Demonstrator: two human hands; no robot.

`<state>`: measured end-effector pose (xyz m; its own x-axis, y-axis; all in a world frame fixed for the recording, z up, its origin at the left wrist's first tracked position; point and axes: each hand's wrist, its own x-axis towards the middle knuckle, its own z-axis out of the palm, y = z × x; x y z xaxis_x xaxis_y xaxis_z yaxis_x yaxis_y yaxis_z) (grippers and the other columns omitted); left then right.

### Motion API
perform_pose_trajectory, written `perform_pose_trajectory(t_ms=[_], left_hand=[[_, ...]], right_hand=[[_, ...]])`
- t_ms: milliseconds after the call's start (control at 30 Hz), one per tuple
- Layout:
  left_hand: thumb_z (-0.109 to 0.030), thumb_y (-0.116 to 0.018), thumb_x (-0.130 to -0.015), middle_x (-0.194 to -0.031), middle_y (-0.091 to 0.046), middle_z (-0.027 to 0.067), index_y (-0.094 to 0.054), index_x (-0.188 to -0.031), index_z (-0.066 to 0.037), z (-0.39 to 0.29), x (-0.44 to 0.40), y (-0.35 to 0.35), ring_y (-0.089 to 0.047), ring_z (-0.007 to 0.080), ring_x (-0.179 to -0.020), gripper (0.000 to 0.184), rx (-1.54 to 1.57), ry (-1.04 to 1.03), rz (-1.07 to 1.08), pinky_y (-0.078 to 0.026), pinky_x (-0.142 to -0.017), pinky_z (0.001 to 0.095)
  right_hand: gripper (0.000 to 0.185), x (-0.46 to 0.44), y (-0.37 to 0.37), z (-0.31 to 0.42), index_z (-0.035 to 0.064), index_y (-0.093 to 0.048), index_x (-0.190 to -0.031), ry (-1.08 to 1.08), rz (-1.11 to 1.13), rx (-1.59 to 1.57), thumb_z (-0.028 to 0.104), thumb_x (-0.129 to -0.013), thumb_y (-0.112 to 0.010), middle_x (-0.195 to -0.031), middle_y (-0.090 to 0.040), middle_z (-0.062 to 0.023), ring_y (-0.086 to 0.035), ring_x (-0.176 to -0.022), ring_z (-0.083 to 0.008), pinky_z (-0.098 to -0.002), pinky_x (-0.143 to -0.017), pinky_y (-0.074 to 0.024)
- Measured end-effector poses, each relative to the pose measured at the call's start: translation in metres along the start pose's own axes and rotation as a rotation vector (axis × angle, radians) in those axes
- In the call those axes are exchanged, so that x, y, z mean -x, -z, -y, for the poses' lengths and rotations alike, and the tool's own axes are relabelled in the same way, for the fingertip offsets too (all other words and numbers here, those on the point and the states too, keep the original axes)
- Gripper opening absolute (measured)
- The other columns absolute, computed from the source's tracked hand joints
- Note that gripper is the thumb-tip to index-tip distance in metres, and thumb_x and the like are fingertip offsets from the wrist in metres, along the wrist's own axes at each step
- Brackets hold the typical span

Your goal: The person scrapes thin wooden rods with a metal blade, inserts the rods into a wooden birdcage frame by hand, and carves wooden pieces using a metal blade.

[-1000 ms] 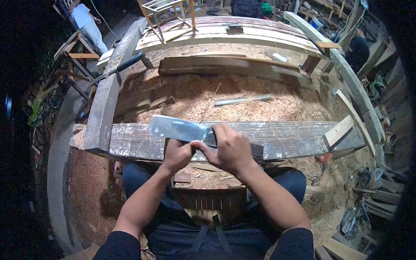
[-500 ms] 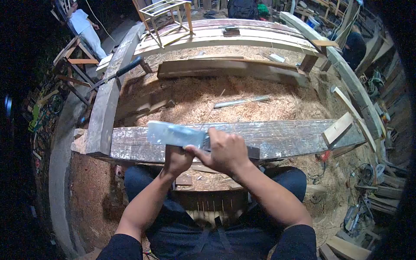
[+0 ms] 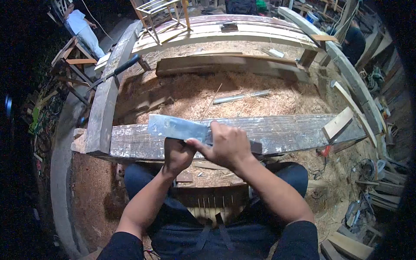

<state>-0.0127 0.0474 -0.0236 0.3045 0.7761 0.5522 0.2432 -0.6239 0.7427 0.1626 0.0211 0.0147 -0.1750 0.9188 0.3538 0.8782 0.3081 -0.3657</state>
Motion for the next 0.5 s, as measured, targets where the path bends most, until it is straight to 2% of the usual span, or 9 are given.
perform_pose_trajectory(t_ms=[100,133,200,233,267,333,400,467,500], left_hand=[[0.001,-0.063,-0.089,-0.074,-0.067,0.0078,-0.066,-0.093,0.002,-0.013,-0.003,0.003,-0.063,0.0154,-0.068,0.005,0.214,0.433,0.028,-0.050,-0.062,0.0308],[0.001,-0.063,-0.089,-0.074,-0.067,0.0078,-0.066,-0.093,0.002,-0.013,-0.003,0.003,-0.063,0.0154,-0.068,0.005,0.217,0.433,0.025,-0.050,-0.062,0.0308],[0.004,-0.059,-0.090,-0.072,-0.067,0.0071,-0.065,-0.090,0.002,-0.012,-0.006,0.004,-0.062,0.0122,-0.066,0.007,-0.022,0.017,-0.058,-0.049,-0.060,0.0293],[0.003,-0.059,-0.091,-0.070,-0.066,0.0063,-0.065,-0.087,0.002,-0.006,-0.004,-0.001,-0.060,0.0108,-0.064,0.008,0.019,-0.010,-0.094,-0.048,-0.058,0.0285],[0.003,-0.059,-0.091,-0.070,-0.066,0.0063,-0.065,-0.087,0.002,-0.006,-0.001,0.000,-0.060,0.0108,-0.064,0.008,0.017,-0.005,-0.086,-0.048,-0.058,0.0285],[0.000,-0.063,-0.088,-0.074,-0.068,0.0075,-0.066,-0.086,0.002,-0.009,0.000,0.003,-0.062,0.0154,-0.068,0.004,0.199,0.443,-0.016,-0.049,-0.061,0.0313],[-0.003,-0.066,-0.088,-0.076,-0.069,0.0079,-0.068,-0.088,0.003,-0.007,-0.002,0.004,-0.063,0.0158,-0.069,0.006,0.181,0.431,0.015,-0.050,-0.062,0.0315],[0.001,-0.063,-0.085,-0.070,-0.069,0.0124,-0.070,-0.086,0.002,-0.011,-0.004,0.003,-0.064,0.0158,-0.061,0.008,0.052,0.113,-0.077,-0.049,-0.058,0.0330],[0.001,-0.062,-0.085,-0.069,-0.069,0.0111,-0.070,-0.085,0.003,-0.013,-0.005,0.006,-0.062,0.0142,-0.057,0.008,0.015,0.101,-0.054,-0.048,-0.056,0.0325]], right_hand=[[0.076,-0.009,0.001,-0.011,0.0029,-0.058,-0.074,-0.122,-0.047,0.005,0.077,-0.089,-0.052,-0.057,-0.063,-0.0168,-0.068,-0.051,-0.0299,-0.0420,-0.046,-0.0530],[0.076,-0.006,0.000,-0.010,0.0029,-0.058,-0.074,-0.120,-0.045,0.009,0.077,-0.089,-0.052,-0.057,-0.063,-0.0168,-0.068,-0.051,-0.0299,-0.0420,-0.046,-0.0530],[0.077,0.000,-0.002,-0.003,0.0020,-0.058,-0.072,-0.007,0.032,0.017,0.078,-0.088,-0.052,-0.057,-0.062,-0.0171,-0.067,-0.051,-0.0299,-0.0423,-0.046,-0.0526],[0.078,0.001,-0.001,0.000,0.0019,-0.057,-0.070,0.040,-0.018,0.011,0.078,-0.088,-0.052,-0.055,-0.061,-0.0166,-0.067,-0.050,-0.0302,-0.0416,-0.045,-0.0519],[0.078,0.001,-0.002,-0.001,0.0019,-0.057,-0.070,0.034,-0.016,0.005,0.078,-0.088,-0.052,-0.055,-0.061,-0.0166,-0.067,-0.050,-0.0302,-0.0416,-0.045,-0.0519],[0.077,-0.007,-0.001,-0.009,0.0023,-0.057,-0.070,-0.083,-0.063,0.001,0.077,-0.089,-0.052,-0.055,-0.061,-0.0170,-0.066,-0.049,-0.0309,-0.0430,-0.045,-0.0516],[0.078,-0.007,0.001,-0.009,0.0036,-0.057,-0.071,-0.116,-0.023,-0.013,0.079,-0.089,-0.049,-0.056,-0.061,-0.0161,-0.066,-0.049,-0.0292,-0.0424,-0.045,-0.0518],[0.079,-0.001,-0.002,-0.002,0.0043,-0.057,-0.071,0.006,0.026,0.017,0.081,-0.088,-0.047,-0.056,-0.062,-0.0152,-0.066,-0.049,-0.0268,-0.0411,-0.045,-0.0518],[0.081,-0.001,-0.003,-0.003,0.0046,-0.057,-0.071,0.011,0.016,0.009,0.083,-0.088,-0.045,-0.055,-0.061,-0.0138,-0.064,-0.047,-0.0245,-0.0385,-0.044,-0.0513]])
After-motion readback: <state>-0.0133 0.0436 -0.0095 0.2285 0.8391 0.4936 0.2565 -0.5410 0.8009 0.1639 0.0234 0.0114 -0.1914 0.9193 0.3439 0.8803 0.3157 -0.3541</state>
